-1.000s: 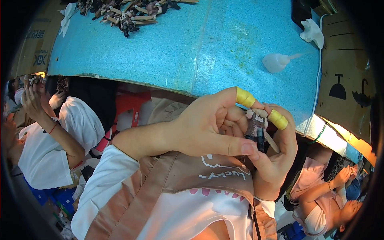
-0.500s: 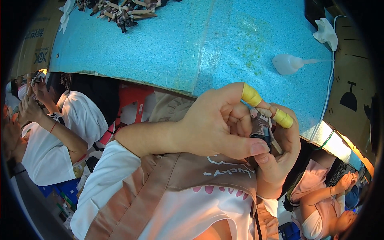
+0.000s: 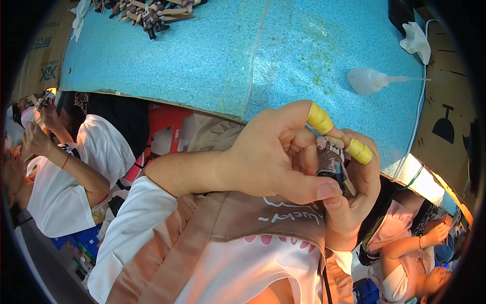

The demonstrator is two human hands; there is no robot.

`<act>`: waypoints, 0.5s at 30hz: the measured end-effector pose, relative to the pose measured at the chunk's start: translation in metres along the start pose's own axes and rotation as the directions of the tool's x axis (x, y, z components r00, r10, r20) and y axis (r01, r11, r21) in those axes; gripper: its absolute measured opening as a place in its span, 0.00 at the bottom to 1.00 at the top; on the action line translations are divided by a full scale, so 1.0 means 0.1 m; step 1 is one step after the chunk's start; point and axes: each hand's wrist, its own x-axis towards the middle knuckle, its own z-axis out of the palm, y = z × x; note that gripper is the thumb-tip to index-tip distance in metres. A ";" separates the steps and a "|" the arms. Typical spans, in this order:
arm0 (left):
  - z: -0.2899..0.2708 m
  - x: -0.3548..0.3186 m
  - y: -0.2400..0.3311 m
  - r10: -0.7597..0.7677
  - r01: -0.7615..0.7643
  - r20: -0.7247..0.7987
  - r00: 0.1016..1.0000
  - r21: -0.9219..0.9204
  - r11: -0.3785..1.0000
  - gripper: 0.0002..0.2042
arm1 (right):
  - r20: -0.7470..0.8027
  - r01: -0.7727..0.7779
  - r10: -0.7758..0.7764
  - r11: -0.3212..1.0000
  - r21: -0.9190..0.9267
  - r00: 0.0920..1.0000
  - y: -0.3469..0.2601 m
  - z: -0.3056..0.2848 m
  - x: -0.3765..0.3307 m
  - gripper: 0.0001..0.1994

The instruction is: The person assembles small figurines by applying glue from a bottle onto the parts and pressing the pieces together by hand.

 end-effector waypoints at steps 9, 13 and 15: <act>-0.05 -0.01 -0.03 0.044 -0.044 0.019 0.999 0.033 0.998 0.29 | -0.035 0.000 -0.001 0.999 -0.043 0.999 0.01 0.05 0.00 0.34; -0.01 -0.01 0.01 -0.023 0.023 -0.010 1.000 -0.018 1.000 0.29 | -0.019 0.031 -0.033 0.993 -0.113 0.999 0.00 0.02 0.00 0.34; -0.05 -0.01 0.01 -0.010 0.010 0.009 1.000 0.010 1.000 0.29 | -0.010 0.036 -0.038 0.991 -0.126 0.999 0.00 0.02 0.00 0.34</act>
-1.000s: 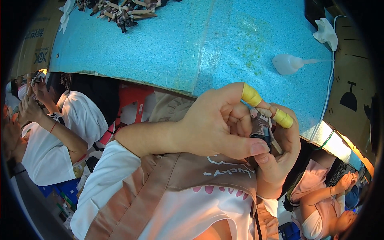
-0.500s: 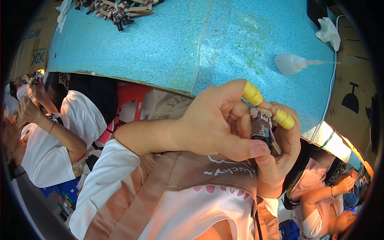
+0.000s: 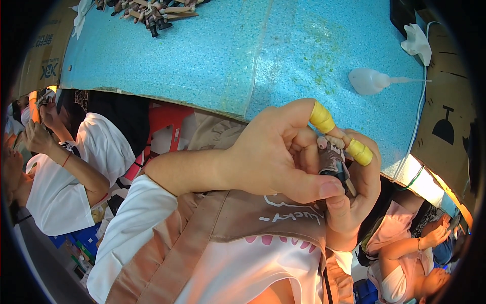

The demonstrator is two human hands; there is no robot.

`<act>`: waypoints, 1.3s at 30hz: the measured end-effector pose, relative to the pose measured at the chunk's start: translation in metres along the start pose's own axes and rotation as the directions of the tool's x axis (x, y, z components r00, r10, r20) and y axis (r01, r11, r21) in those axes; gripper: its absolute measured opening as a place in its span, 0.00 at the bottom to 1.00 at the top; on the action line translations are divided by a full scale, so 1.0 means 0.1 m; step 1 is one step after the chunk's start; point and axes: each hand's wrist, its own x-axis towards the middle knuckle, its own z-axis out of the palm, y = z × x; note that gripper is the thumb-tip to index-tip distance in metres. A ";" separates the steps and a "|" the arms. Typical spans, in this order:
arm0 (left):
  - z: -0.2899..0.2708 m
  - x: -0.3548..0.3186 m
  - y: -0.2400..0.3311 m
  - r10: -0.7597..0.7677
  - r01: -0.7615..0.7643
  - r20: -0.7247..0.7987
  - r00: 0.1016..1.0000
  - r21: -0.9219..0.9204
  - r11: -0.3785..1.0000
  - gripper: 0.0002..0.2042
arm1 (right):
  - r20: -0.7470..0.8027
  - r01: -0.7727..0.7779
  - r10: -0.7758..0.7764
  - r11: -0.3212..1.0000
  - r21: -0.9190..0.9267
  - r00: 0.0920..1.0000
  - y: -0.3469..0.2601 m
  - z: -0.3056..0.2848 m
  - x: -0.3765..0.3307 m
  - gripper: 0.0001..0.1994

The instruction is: The person assembles small figurines by applying glue from a bottle onto the parts and pressing the pieces together by hand.

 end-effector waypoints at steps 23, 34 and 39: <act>-0.01 -0.01 -0.04 0.038 -0.039 0.024 0.999 0.065 0.997 0.30 | 0.004 0.019 -0.019 0.999 -0.027 1.000 0.02 -0.01 -0.02 0.34; 0.00 -0.03 -0.03 0.011 -0.011 0.000 1.000 0.064 0.998 0.29 | 0.008 0.022 -0.022 1.000 -0.020 1.000 0.03 -0.01 -0.03 0.34; -0.01 -0.03 -0.04 0.031 -0.032 0.018 0.999 0.089 0.996 0.29 | -0.007 0.010 -0.010 1.000 -0.004 1.000 0.02 0.00 -0.04 0.33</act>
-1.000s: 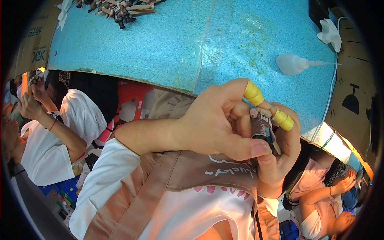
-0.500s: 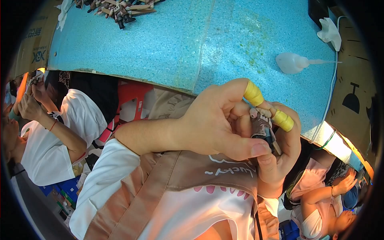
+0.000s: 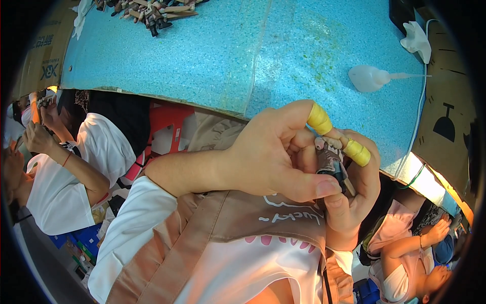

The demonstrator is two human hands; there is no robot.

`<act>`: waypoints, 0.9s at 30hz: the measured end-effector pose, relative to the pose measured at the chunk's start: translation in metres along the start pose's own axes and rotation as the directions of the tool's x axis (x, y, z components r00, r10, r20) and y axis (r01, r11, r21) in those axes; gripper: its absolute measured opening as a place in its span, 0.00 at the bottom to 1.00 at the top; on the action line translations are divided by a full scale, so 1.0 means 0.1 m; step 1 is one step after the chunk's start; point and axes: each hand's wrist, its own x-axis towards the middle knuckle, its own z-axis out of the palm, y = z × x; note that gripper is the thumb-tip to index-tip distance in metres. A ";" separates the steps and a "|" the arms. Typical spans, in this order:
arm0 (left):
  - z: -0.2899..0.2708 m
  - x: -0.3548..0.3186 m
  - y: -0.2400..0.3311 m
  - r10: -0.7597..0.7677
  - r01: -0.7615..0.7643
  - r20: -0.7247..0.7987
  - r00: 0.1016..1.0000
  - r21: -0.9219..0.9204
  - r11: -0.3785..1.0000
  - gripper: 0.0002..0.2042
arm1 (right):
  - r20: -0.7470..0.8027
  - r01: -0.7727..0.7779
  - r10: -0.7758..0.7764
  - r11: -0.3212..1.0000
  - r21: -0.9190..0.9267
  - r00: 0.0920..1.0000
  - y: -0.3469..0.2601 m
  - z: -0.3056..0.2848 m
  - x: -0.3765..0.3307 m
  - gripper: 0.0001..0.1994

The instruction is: The person assembles small figurines by applying glue from a bottle onto the parts and pressing the pieces together by hand.

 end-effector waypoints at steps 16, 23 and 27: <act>0.07 0.05 0.11 -0.130 0.124 -0.042 0.991 -0.124 0.985 0.31 | -0.035 -0.181 0.211 0.905 0.385 0.977 -0.08 0.11 -0.04 0.36; 0.11 0.05 0.13 -0.153 0.142 -0.063 0.986 -0.144 0.979 0.34 | -0.012 -0.230 0.264 0.861 0.453 0.964 -0.09 0.09 -0.02 0.38; 0.12 0.05 0.15 -0.153 0.145 -0.040 0.987 -0.151 0.978 0.34 | -0.020 -0.230 0.270 0.855 0.466 0.963 -0.10 0.10 -0.03 0.38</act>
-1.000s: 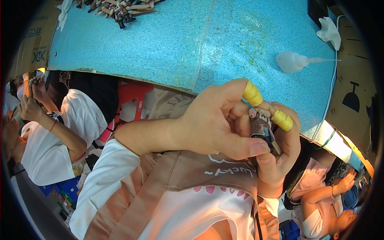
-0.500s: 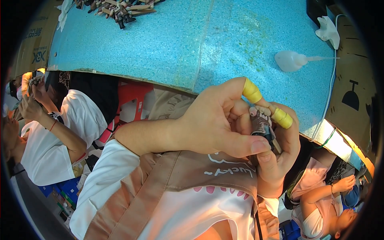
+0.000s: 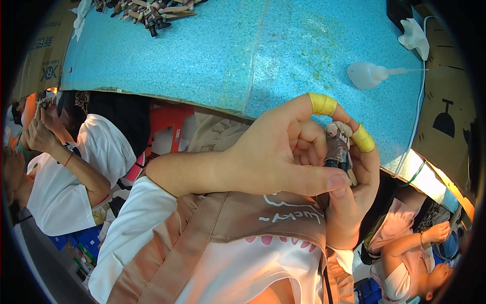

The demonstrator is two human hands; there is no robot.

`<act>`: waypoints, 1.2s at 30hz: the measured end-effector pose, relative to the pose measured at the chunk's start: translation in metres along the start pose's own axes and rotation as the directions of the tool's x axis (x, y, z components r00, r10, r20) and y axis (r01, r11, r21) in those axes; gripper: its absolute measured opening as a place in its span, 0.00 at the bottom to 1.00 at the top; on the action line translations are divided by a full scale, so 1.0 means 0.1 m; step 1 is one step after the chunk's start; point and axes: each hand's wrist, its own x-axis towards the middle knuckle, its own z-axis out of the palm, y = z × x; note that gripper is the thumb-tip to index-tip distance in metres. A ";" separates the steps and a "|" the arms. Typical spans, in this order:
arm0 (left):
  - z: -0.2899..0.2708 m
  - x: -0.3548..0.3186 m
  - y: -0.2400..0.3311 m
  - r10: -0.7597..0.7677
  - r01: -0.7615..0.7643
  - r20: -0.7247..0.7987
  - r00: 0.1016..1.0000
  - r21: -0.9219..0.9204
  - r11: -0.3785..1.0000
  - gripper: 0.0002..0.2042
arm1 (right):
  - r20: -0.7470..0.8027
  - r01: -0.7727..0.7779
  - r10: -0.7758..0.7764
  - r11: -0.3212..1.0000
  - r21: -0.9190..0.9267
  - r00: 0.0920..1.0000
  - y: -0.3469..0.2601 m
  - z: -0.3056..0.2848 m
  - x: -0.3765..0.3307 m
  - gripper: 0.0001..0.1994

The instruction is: The person assembles small figurines by applying glue from a bottle onto the parts and pressing the pieces together by hand.

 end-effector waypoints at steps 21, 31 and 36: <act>-0.02 0.04 -0.04 0.028 -0.029 0.018 0.999 0.036 0.999 0.32 | 0.001 0.068 -0.069 0.995 -0.077 0.998 0.04 -0.06 0.04 0.35; 0.02 -0.02 0.10 0.005 0.000 0.035 0.999 -0.118 0.993 0.37 | -0.113 0.131 -0.378 0.563 -0.816 0.919 -0.05 -0.26 0.58 0.22; 0.09 -0.07 0.10 0.050 -0.049 -0.004 0.999 -0.263 0.964 0.26 | -0.105 0.122 -0.384 0.522 -0.844 0.917 -0.01 -0.20 0.72 0.20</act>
